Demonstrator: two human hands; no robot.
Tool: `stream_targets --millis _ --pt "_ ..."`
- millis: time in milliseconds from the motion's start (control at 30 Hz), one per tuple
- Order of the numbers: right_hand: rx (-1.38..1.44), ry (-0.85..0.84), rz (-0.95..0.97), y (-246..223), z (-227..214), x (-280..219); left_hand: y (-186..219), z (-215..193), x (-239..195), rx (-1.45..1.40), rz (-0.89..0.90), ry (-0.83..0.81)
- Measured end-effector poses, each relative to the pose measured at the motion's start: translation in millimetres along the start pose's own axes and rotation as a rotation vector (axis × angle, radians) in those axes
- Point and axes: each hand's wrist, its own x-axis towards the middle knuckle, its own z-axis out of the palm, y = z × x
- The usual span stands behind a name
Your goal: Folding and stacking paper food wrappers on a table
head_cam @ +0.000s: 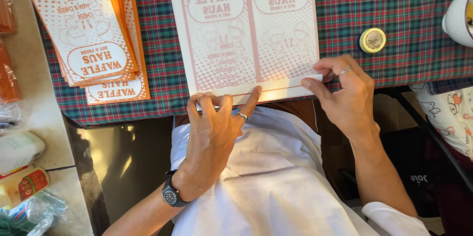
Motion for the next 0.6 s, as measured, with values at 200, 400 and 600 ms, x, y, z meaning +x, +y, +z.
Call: stream_targets --millis 200,400,600 --pt "0.014 -0.018 0.018 3.2 -9.2 -0.2 -0.5 -1.8 1.0 0.001 0.000 0.009" --pt "-0.370 0.270 -0.128 24.3 -25.0 14.6 1.7 4.7 0.9 -0.057 -0.024 0.041" --pt "-0.357 0.241 -0.062 55.8 -31.5 19.3 1.6 0.8 0.3 -0.083 -0.032 0.006"
